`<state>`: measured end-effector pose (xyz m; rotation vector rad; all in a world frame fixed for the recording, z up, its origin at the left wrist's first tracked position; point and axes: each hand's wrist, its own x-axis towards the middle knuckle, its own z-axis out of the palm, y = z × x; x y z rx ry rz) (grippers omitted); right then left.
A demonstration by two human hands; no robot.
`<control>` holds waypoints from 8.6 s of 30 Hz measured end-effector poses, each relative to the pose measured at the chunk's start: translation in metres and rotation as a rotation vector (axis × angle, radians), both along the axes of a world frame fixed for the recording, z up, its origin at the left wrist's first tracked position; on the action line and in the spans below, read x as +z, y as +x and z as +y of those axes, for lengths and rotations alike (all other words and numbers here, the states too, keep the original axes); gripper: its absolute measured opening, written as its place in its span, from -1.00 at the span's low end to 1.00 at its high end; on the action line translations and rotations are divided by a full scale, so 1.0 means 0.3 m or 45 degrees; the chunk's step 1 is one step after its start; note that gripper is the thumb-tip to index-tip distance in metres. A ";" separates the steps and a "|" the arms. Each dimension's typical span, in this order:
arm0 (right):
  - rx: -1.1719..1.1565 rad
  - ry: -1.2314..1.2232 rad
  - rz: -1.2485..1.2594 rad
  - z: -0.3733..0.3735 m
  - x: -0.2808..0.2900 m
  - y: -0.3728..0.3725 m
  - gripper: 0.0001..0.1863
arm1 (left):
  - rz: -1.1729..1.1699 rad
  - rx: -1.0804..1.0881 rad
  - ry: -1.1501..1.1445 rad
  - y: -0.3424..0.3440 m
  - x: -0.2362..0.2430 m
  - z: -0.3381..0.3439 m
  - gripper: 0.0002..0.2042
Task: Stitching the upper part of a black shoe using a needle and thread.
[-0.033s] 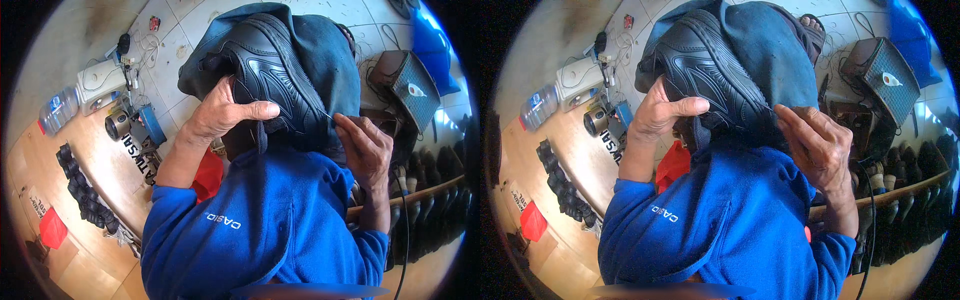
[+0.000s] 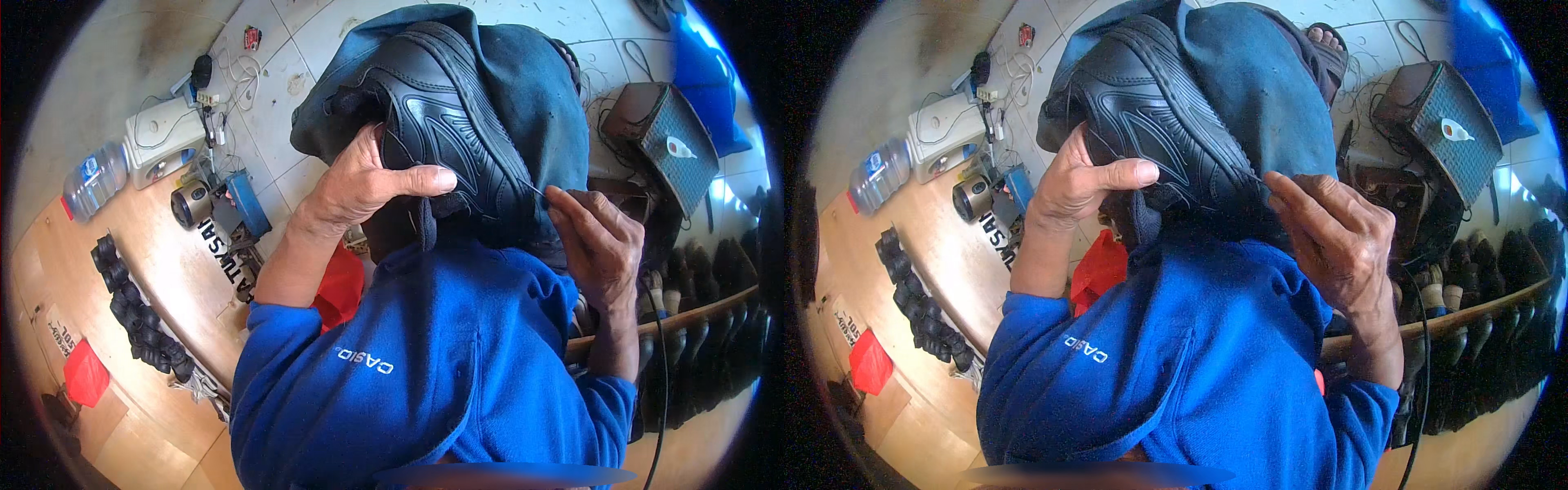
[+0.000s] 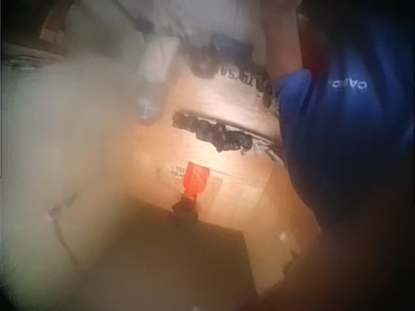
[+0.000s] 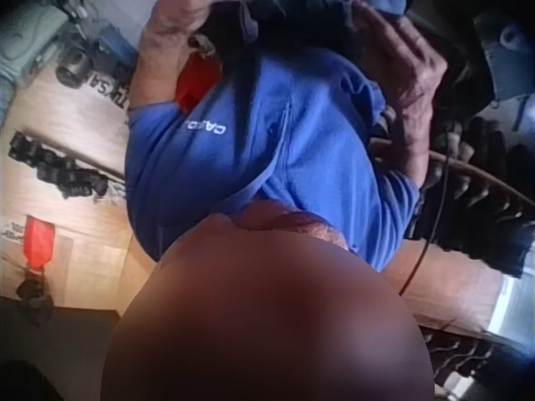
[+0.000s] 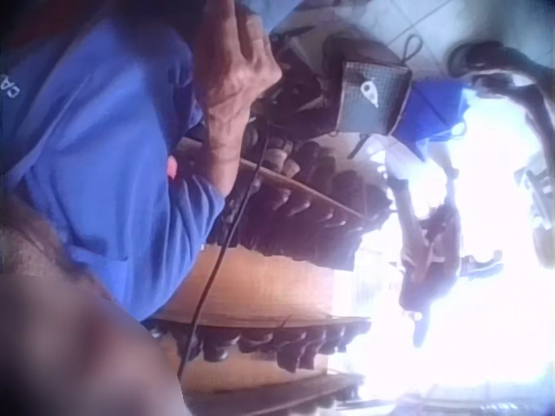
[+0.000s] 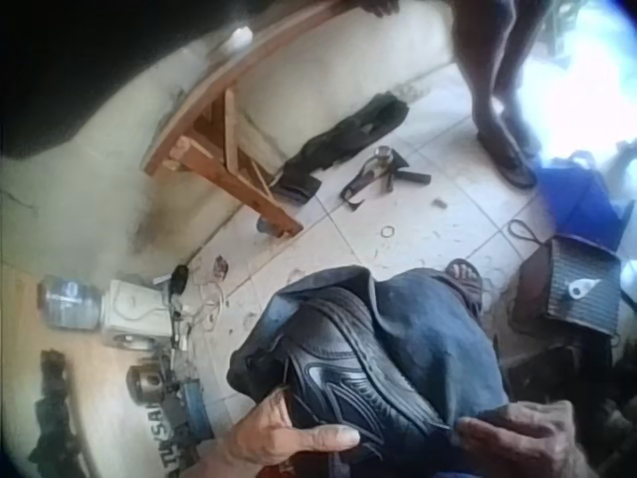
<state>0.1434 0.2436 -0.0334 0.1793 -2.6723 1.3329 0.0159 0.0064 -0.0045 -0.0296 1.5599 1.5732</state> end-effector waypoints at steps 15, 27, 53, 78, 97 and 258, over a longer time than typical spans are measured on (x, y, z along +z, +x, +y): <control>0.321 0.456 -0.111 -0.034 0.067 -0.083 -0.59 | 0.316 -0.194 -0.034 0.015 -0.125 -0.082 -0.52; 0.235 0.601 0.053 -0.005 0.094 -0.080 -0.70 | 0.654 0.063 -0.018 -0.042 0.048 -0.346 -0.72; 0.108 0.413 -0.080 -0.004 0.056 -0.057 -0.84 | 0.122 -0.328 -0.178 0.074 0.041 -0.239 -0.63; 0.258 0.385 -0.105 -0.033 0.017 -0.083 -0.62 | 0.668 -0.712 -0.178 -0.014 -0.019 -0.036 -0.30; -0.315 0.502 -0.381 0.174 0.004 0.040 -0.27 | 1.287 -0.307 -0.417 -0.034 0.089 -0.190 -0.72; -0.470 0.611 -0.221 0.163 0.010 -0.022 -0.24 | 1.361 -0.505 -0.199 0.015 0.037 -0.087 -0.51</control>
